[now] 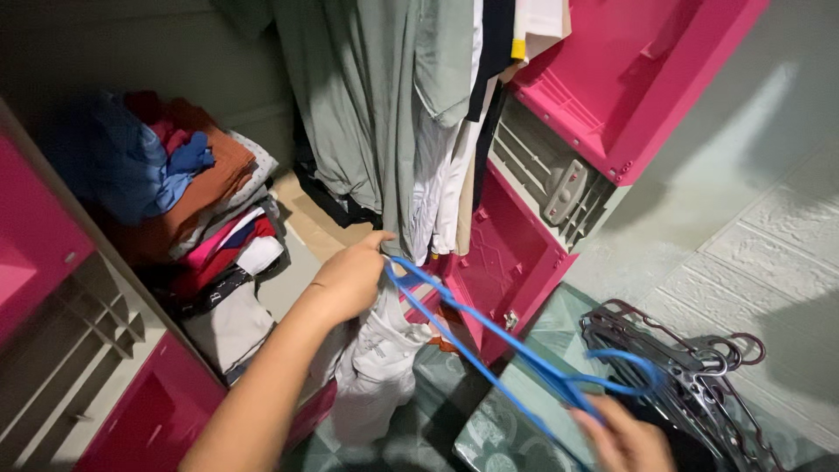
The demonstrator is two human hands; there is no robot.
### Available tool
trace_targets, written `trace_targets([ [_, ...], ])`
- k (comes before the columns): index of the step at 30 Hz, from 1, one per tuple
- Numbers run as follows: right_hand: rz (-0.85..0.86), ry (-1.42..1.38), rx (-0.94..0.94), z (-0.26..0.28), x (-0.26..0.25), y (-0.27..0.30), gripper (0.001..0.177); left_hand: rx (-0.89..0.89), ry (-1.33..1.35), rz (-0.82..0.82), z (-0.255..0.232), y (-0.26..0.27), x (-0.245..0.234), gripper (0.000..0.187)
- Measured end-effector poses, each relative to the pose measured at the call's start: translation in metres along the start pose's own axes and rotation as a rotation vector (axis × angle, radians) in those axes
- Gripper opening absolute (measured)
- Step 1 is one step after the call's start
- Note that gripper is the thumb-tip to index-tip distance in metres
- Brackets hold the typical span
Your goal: The person hangs several garments in a pink wardrobe. They place a white t-shirt, a green jersey, a grey t-shirt, a white t-shirt, a cherry-patterned pajama top, and matching pajama pants onto hangers and hang them on the wardrobe rail.
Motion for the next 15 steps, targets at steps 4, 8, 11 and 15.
trace_targets([
  [4, -0.017, -0.068, -0.175, 0.076, 0.02, 0.018, 0.023, 0.009, 0.039, -0.126, 0.015, 0.006, 0.002, 0.038],
  [8, -0.103, 0.028, -0.2, 0.071, 0.036, 0.022, 0.017, 0.051, 0.022, -0.173, 0.016, 0.013, 0.007, 0.022],
  [11, -0.155, 0.042, -0.165, 0.057, 0.055, 0.023, 0.019, -0.021, 0.055, -0.032, 0.014, 0.012, 0.016, 0.017],
  [15, -0.235, -0.004, -0.439, 0.078, 0.078, 0.043, 0.024, -0.054, 0.137, 0.006, -0.021, 0.012, 0.03, 0.017],
])
Point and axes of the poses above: each hand's wrist, its own y-axis away from the middle knuckle, its own x-axis out of the palm, z = x × y, the point moved 6 cm from there along -y, towards the middle knuckle, and after that the axes turned 11 degrees about x, right-handed, at the moved point
